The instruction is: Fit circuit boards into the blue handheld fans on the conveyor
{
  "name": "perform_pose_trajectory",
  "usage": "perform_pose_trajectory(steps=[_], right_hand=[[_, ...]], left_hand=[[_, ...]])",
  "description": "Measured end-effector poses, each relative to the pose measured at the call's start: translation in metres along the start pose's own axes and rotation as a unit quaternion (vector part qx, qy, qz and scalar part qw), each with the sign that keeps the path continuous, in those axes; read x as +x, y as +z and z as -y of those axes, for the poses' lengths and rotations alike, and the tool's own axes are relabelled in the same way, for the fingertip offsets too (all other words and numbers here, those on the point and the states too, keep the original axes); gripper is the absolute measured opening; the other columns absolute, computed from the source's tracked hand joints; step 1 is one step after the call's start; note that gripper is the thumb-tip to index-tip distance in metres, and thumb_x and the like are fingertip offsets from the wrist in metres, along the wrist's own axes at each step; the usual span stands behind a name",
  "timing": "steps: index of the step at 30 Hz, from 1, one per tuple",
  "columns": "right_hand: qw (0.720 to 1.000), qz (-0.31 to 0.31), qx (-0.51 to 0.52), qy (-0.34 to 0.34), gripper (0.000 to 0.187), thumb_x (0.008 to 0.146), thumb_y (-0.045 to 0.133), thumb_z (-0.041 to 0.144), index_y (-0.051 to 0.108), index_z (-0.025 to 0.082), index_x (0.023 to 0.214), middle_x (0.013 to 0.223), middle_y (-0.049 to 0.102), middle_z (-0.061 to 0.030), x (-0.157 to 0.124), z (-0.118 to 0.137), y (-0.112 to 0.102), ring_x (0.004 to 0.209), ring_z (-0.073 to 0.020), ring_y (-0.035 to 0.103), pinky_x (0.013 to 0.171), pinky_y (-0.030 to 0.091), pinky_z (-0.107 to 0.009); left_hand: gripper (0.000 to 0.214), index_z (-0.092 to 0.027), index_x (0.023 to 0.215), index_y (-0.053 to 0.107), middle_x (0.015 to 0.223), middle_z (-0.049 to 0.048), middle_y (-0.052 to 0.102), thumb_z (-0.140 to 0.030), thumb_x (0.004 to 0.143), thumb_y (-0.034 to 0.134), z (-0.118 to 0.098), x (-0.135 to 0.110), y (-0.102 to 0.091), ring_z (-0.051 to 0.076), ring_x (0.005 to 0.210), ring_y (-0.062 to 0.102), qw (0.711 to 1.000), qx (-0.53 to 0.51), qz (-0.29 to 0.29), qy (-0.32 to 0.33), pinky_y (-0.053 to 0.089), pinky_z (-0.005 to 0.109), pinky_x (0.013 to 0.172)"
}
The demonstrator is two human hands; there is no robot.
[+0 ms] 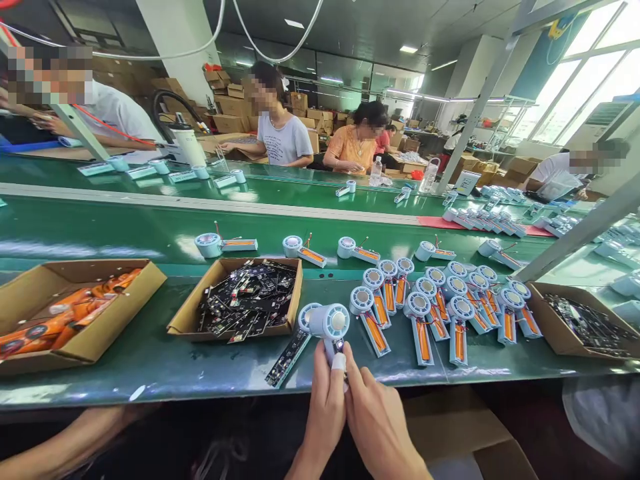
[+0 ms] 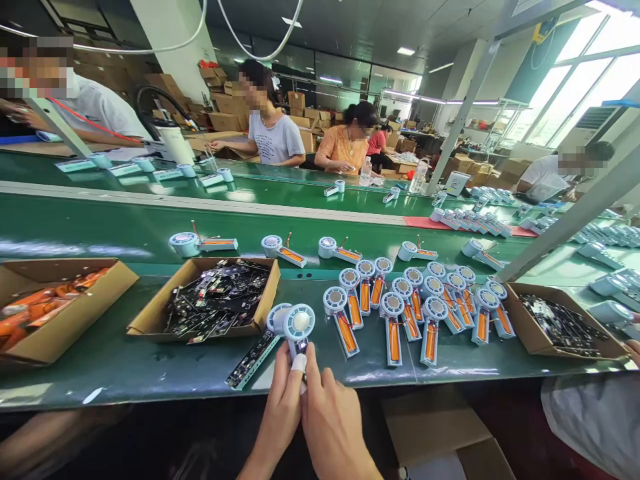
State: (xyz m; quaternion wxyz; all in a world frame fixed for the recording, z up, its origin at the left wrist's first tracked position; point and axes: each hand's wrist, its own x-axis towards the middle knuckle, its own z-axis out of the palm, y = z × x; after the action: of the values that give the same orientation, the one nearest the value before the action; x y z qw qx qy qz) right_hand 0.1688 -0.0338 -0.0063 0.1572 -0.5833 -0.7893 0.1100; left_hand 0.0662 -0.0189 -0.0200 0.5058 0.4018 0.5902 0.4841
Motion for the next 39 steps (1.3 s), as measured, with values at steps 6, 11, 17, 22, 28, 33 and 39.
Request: perform_pose_trajectory(steps=[6, 11, 17, 22, 28, 33, 39], right_hand=[[0.995, -0.068, -0.016, -0.072, 0.066, 0.097, 0.035, 0.01, 0.022, 0.022, 0.161, 0.107, 0.071, -0.0153, 0.004, -0.011, -0.001, 0.086, -0.0285, 0.073, 0.068, 0.059, -0.035], [0.994, -0.099, 0.014, -0.04, 0.063, 0.103, 0.027, 0.019, 0.007, 0.02, 0.162, 0.091, 0.071, -0.011, 0.004, -0.023, 0.007, 0.067, -0.0244, 0.071, 0.054, 0.056, -0.03], [0.997, -0.07, -0.035, -0.015, 0.056, 0.101, 0.03, 0.016, 0.035, 0.03, 0.155, 0.11, 0.065, -0.0141, 0.013, -0.031, 0.015, 0.056, -0.0181, 0.067, 0.043, 0.045, -0.026], [0.993, -0.027, -0.107, -0.039, 0.031, 0.1, 0.048, 0.031, 0.063, 0.026, 0.127, 0.113, 0.065, -0.015, 0.037, -0.013, 0.006, 0.069, -0.0224, 0.07, 0.056, 0.048, -0.029], [0.984, -0.02, -0.169, 0.045, 0.021, 0.092, 0.064, 0.031, 0.065, 0.013, 0.102, 0.1, 0.063, -0.0218, 0.065, 0.039, 0.01, 0.085, -0.0334, 0.066, 0.071, 0.049, -0.041], [0.993, -0.045, -0.081, 0.076, 0.01, 0.092, 0.059, 0.017, 0.063, 0.016, 0.102, 0.107, 0.063, -0.0186, 0.072, 0.022, 0.02, 0.092, -0.0311, 0.064, 0.077, 0.048, -0.039], [0.991, 0.041, 0.112, -0.063, 0.023, 0.103, 0.047, 0.035, 0.061, 0.017, 0.106, 0.099, 0.068, -0.0053, 0.117, -0.042, -0.074, 0.084, -0.019, 0.063, 0.072, 0.046, -0.028]], left_hand=[[0.046, -0.018, 0.134, 0.056, 0.144, 0.0138, 0.061, -0.042, 0.096, 0.044, -0.011, 0.004, -0.002, 0.027, 0.138, 0.052, 1.0, -0.006, 0.023, -0.011, 0.042, 0.04, 0.112], [0.036, -0.021, 0.11, 0.071, 0.105, 0.0098, 0.077, -0.031, 0.097, 0.039, -0.035, 0.002, -0.026, 0.026, 0.099, 0.071, 0.978, 0.149, 0.11, 0.1, 0.054, 0.037, 0.091], [0.031, -0.019, 0.11, 0.07, 0.115, 0.016, 0.07, -0.029, 0.093, 0.046, -0.027, 0.007, -0.068, 0.034, 0.11, 0.064, 0.894, 0.351, -0.166, 0.223, 0.049, 0.048, 0.096], [0.034, -0.021, 0.111, 0.071, 0.102, 0.0112, 0.074, -0.03, 0.097, 0.042, -0.021, 0.015, -0.071, 0.029, 0.098, 0.068, 0.935, 0.292, -0.069, 0.19, 0.052, 0.041, 0.089], [0.052, -0.02, 0.092, 0.077, 0.099, 0.0107, 0.076, -0.037, 0.103, 0.028, -0.03, 0.025, -0.061, 0.025, 0.1, 0.069, 0.954, 0.216, -0.04, 0.206, 0.054, 0.035, 0.09], [0.053, -0.019, 0.087, 0.074, 0.102, 0.0115, 0.073, -0.042, 0.103, 0.029, -0.019, 0.022, -0.062, 0.025, 0.097, 0.067, 0.96, 0.146, -0.042, 0.235, 0.053, 0.036, 0.089], [0.043, -0.021, 0.083, 0.067, 0.082, 0.007, 0.069, -0.04, 0.103, 0.033, 0.01, 0.025, -0.061, 0.022, 0.076, 0.066, 0.947, 0.125, -0.071, 0.288, 0.053, 0.032, 0.071]])
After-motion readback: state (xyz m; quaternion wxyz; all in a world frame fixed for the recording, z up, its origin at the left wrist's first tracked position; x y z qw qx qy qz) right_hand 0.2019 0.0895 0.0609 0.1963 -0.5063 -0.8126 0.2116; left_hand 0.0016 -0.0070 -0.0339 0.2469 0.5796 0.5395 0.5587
